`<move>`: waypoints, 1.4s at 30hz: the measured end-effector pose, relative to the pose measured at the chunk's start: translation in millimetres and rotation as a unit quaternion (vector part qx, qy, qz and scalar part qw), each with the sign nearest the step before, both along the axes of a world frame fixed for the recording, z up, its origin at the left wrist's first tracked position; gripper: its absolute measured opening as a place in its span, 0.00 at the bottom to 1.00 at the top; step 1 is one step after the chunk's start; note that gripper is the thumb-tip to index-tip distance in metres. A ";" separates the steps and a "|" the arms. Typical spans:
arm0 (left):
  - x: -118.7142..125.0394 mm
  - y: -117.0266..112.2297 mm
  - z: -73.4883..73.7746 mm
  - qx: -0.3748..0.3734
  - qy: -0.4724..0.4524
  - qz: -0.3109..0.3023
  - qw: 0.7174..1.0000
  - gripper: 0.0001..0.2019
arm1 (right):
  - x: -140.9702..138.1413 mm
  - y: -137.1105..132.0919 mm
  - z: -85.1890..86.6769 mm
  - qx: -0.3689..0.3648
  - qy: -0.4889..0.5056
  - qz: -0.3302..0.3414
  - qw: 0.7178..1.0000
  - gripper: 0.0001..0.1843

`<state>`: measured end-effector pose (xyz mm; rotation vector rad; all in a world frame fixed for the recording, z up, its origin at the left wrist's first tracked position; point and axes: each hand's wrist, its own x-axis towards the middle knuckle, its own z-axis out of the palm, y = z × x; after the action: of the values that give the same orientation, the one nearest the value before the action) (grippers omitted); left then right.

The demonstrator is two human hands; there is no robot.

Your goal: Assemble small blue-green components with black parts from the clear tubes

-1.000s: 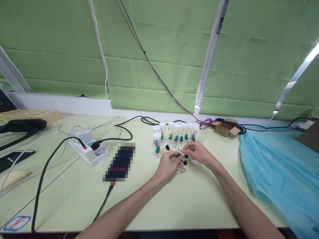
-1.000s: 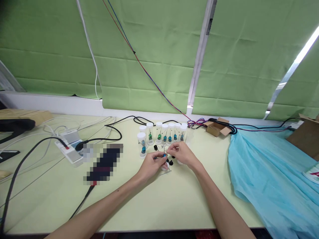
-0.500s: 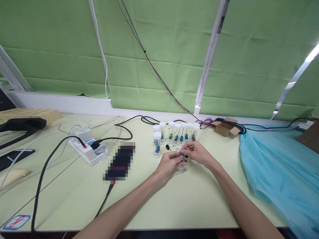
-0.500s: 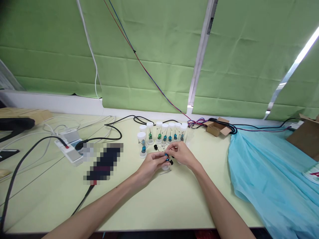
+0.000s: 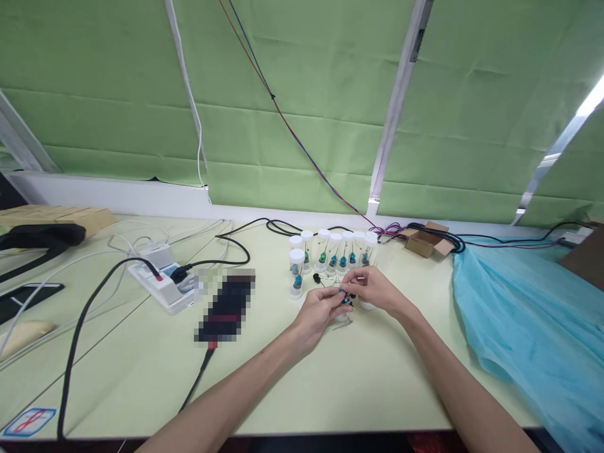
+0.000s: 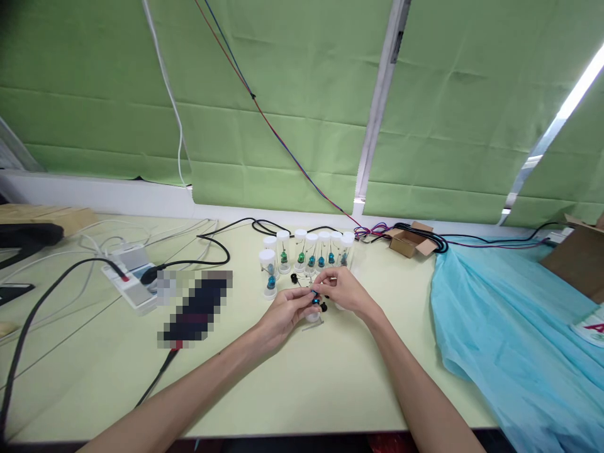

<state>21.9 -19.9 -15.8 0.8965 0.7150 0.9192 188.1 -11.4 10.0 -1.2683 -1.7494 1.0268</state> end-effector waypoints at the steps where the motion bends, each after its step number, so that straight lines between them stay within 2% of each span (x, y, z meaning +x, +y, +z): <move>1: 0.2 0.0 0.0 -0.001 0.000 0.000 1.000 0.05 | 0.1 -0.2 0.2 -0.007 0.011 0.004 1.000 0.16; 16: 0.7 -2.5 1.0 -0.006 0.001 0.003 1.000 0.05 | 0.0 -4.2 7.7 -0.046 0.057 0.012 0.997 0.18; 28: 2.4 -0.4 -3.0 -0.006 0.014 0.028 0.999 0.03 | 3.7 0.0 3.9 -0.032 0.050 0.011 0.998 0.16; 30: 3.3 -0.7 -3.2 -0.008 0.027 0.057 0.998 0.03 | 2.5 2.8 -1.1 -0.002 0.023 -0.007 1.000 0.15; 32: 4.1 -1.0 -3.9 -0.004 0.045 0.085 0.995 0.03 | -4.1 3.9 -9.3 0.076 -0.020 -0.063 0.995 0.15; 35: 4.4 -0.3 -6.6 0.025 0.056 0.098 0.993 0.05 | -23.9 -0.1 -25.9 0.221 -0.069 -0.219 0.948 0.14; 36: 4.2 0.4 -7.7 0.042 0.055 0.097 0.993 0.07 | -31.2 -2.5 -31.5 0.257 -0.090 -0.246 0.930 0.13; 38: 3.4 2.0 -9.8 0.086 0.051 0.091 0.991 0.09 | -42.9 -7.0 -41.0 0.308 -0.100 -0.254 0.911 0.14; 42: 2.4 3.7 -11.3 0.122 0.052 0.077 0.988 0.13 | -47.9 -9.4 -49.0 0.329 -0.067 -0.190 0.922 0.16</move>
<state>24.4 -16.2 -27.1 1.1238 0.7808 1.1195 140.2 -20.8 -39.0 -1.1720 -1.6468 0.0988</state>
